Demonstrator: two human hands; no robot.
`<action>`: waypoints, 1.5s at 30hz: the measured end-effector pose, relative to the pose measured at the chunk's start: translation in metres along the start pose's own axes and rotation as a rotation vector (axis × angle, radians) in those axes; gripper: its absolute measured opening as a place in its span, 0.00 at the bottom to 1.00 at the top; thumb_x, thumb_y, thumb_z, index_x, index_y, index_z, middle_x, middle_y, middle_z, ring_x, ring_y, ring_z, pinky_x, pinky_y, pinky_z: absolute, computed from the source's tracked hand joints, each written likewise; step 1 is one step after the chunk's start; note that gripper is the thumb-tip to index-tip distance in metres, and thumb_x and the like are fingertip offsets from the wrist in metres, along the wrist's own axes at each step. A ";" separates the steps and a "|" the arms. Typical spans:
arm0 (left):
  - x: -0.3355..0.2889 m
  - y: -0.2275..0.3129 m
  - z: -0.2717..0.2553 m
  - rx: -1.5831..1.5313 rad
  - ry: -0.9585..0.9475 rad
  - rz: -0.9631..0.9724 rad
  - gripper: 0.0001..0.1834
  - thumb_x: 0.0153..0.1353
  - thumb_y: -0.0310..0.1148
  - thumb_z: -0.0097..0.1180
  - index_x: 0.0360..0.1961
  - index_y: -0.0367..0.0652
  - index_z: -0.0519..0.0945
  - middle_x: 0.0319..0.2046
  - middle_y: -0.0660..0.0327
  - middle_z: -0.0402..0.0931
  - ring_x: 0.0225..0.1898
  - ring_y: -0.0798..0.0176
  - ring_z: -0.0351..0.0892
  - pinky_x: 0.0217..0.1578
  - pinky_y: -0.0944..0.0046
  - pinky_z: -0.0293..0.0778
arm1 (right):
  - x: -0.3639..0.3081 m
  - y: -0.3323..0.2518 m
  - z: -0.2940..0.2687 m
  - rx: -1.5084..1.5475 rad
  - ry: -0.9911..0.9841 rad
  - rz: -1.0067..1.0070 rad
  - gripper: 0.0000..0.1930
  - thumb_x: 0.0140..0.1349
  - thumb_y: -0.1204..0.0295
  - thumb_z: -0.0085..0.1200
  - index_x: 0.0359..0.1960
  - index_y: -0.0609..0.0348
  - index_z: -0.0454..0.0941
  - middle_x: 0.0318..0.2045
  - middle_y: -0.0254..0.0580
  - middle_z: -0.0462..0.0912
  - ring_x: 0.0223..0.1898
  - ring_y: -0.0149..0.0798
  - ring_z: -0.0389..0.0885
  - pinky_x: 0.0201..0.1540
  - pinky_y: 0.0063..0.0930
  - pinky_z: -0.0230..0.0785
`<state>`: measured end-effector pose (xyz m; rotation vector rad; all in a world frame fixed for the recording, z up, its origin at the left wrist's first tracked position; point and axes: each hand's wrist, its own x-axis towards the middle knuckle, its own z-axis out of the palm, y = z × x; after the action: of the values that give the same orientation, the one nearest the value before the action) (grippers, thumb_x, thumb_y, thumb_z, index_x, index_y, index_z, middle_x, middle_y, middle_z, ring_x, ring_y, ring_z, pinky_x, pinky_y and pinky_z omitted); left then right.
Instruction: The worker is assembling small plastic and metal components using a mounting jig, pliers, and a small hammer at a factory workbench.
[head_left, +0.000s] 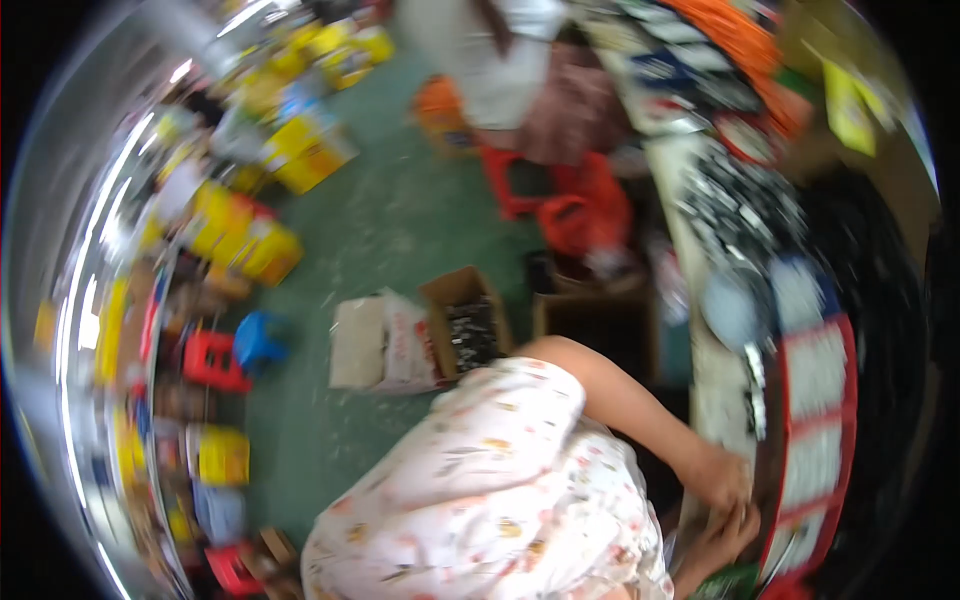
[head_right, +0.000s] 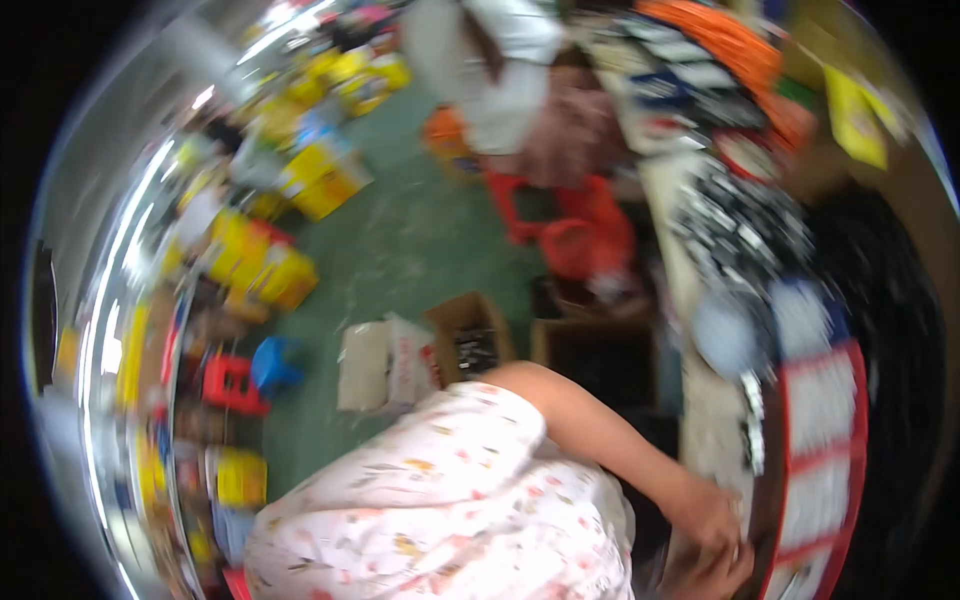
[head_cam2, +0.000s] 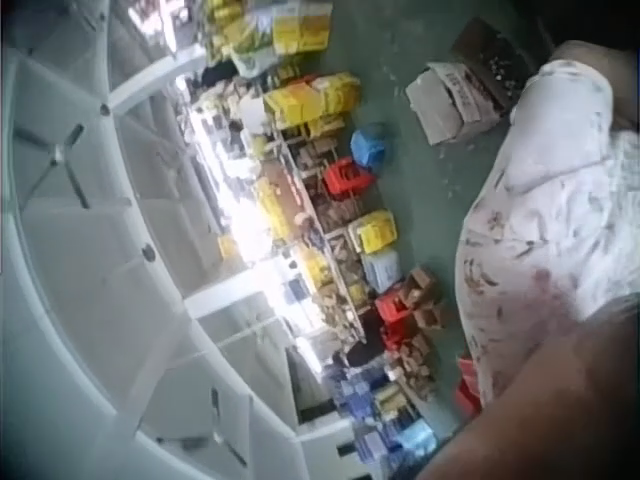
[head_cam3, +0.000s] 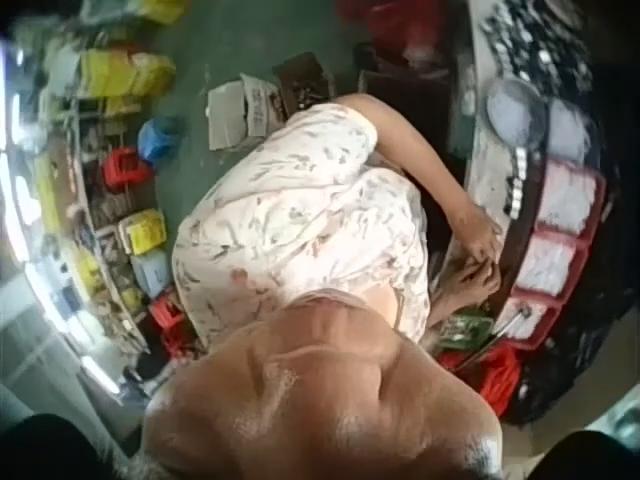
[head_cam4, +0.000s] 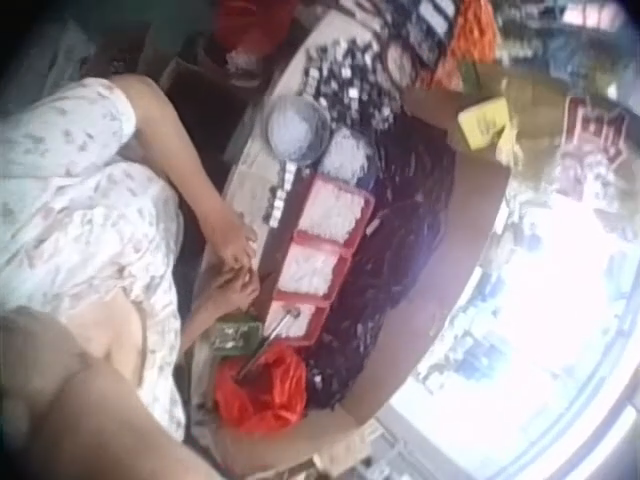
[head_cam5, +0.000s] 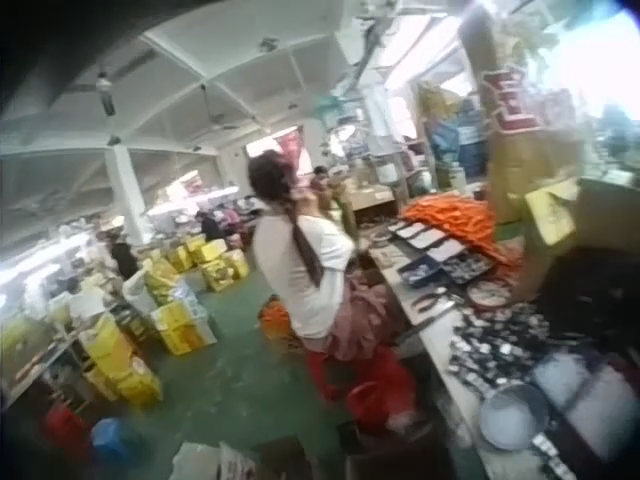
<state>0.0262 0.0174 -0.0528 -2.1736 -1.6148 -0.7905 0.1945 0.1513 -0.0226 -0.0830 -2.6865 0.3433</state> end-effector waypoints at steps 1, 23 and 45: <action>-0.004 0.003 -0.014 -0.123 -0.012 -0.055 0.08 0.58 0.40 0.55 0.36 0.52 0.80 0.45 0.66 0.79 0.48 0.59 0.78 0.43 0.40 0.71 | 0.006 -0.011 -0.004 0.013 -0.022 0.030 0.14 0.69 0.72 0.50 0.53 0.63 0.79 0.56 0.58 0.75 0.58 0.61 0.72 0.60 0.50 0.65; 0.028 -0.012 -0.071 -0.247 -0.276 -0.120 0.20 0.52 0.30 0.69 0.47 0.41 0.81 0.47 0.53 0.75 0.51 0.46 0.74 0.49 0.49 0.72 | -0.071 0.103 -0.169 -0.159 0.265 0.916 0.06 0.61 0.78 0.57 0.38 0.68 0.79 0.36 0.51 0.79 0.38 0.50 0.81 0.41 0.38 0.72; 0.000 -0.183 -0.136 0.053 0.144 -0.563 0.10 0.52 0.28 0.66 0.36 0.40 0.85 0.36 0.52 0.79 0.42 0.47 0.77 0.43 0.53 0.74 | -0.133 0.192 -0.177 -0.293 -0.008 0.949 0.13 0.67 0.70 0.56 0.44 0.72 0.79 0.33 0.60 0.79 0.35 0.52 0.78 0.41 0.38 0.70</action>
<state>-0.1801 -0.0011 0.0422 -1.5859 -2.1670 -1.0086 0.3903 0.3627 0.0297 -1.4481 -2.4959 0.2047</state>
